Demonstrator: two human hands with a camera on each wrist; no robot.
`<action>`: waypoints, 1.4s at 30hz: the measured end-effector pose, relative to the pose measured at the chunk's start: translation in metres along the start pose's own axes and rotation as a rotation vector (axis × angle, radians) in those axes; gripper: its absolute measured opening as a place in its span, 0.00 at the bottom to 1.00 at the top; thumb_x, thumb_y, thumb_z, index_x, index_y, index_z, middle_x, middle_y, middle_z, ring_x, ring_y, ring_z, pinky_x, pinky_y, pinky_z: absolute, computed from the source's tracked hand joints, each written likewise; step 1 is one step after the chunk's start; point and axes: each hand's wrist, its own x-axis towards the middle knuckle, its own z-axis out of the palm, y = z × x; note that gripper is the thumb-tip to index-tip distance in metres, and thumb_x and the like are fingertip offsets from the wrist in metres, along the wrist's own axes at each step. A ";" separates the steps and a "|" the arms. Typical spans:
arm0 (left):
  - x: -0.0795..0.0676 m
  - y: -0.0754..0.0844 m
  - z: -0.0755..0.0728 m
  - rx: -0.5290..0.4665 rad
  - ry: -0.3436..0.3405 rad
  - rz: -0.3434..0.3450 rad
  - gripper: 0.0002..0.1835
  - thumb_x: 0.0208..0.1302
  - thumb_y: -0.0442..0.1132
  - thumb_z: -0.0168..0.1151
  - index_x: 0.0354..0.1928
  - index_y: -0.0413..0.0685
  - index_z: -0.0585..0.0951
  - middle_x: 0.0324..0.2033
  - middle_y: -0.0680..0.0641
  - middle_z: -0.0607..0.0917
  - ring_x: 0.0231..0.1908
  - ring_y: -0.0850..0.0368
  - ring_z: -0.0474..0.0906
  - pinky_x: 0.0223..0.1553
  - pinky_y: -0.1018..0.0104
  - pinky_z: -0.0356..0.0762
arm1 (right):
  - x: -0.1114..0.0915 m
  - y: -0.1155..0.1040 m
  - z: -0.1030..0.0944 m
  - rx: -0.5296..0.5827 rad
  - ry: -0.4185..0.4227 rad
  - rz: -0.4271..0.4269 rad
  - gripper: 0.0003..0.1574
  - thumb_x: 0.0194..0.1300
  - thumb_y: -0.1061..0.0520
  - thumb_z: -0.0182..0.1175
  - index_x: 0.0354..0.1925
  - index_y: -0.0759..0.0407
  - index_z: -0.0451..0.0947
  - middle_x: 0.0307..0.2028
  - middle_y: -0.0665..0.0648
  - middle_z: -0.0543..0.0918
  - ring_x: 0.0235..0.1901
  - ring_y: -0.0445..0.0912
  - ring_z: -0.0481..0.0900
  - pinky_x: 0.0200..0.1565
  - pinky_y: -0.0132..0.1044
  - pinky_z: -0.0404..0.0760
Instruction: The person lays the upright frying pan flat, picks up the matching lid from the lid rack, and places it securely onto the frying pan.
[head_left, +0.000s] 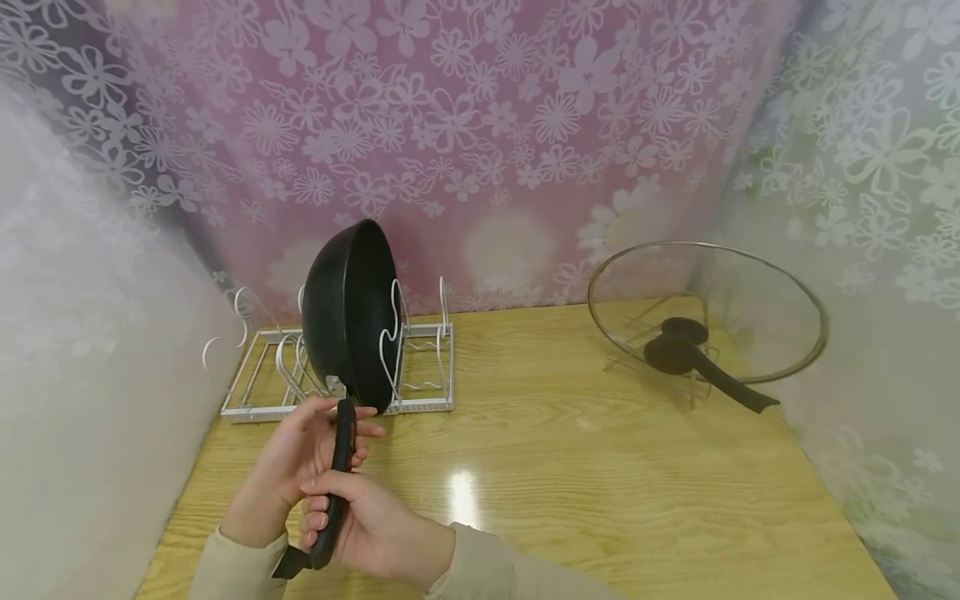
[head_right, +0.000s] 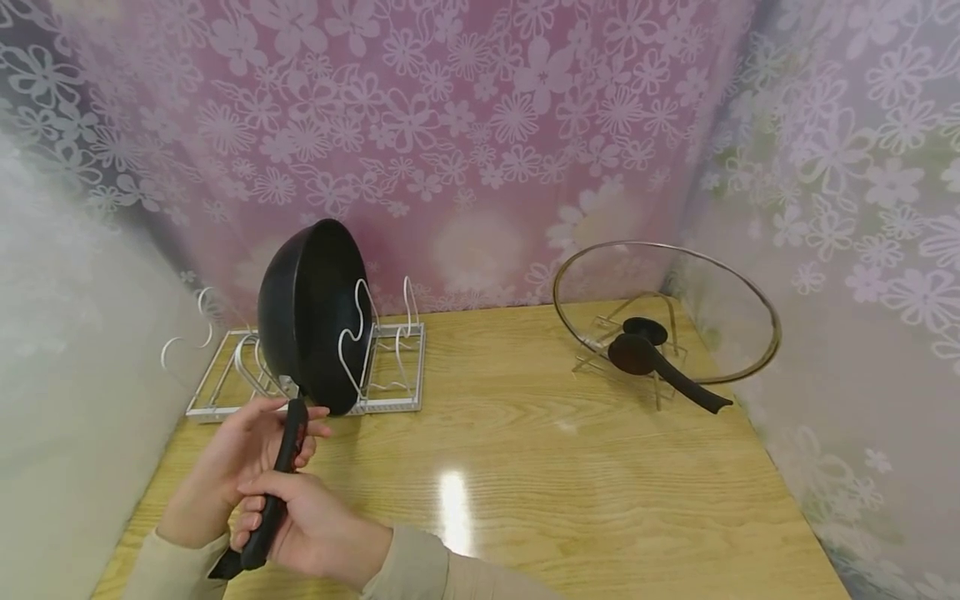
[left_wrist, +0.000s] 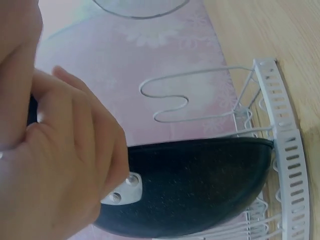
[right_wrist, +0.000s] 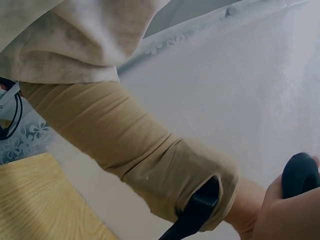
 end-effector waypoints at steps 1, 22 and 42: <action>0.000 0.001 0.001 0.003 0.007 -0.006 0.28 0.79 0.43 0.20 0.57 0.35 0.70 0.45 0.40 0.85 0.35 0.53 0.83 0.43 0.64 0.81 | 0.000 0.000 -0.001 -0.001 -0.023 0.012 0.12 0.70 0.59 0.48 0.27 0.51 0.64 0.21 0.45 0.63 0.21 0.37 0.61 0.33 0.26 0.62; 0.006 -0.004 0.008 -0.062 0.011 -0.075 0.20 0.79 0.40 0.25 0.40 0.44 0.71 0.30 0.47 0.83 0.28 0.57 0.84 0.35 0.68 0.82 | 0.000 0.000 -0.008 -0.042 -0.145 0.041 0.19 0.70 0.59 0.43 0.20 0.50 0.61 0.17 0.43 0.60 0.17 0.35 0.58 0.30 0.26 0.60; 0.011 -0.013 0.013 0.139 0.132 -0.116 0.23 0.76 0.38 0.29 0.24 0.50 0.72 0.20 0.57 0.76 0.21 0.67 0.77 0.28 0.76 0.76 | 0.006 0.007 -0.007 -0.082 -0.064 0.000 0.22 0.63 0.62 0.44 0.14 0.47 0.57 0.10 0.40 0.55 0.11 0.32 0.53 0.20 0.25 0.51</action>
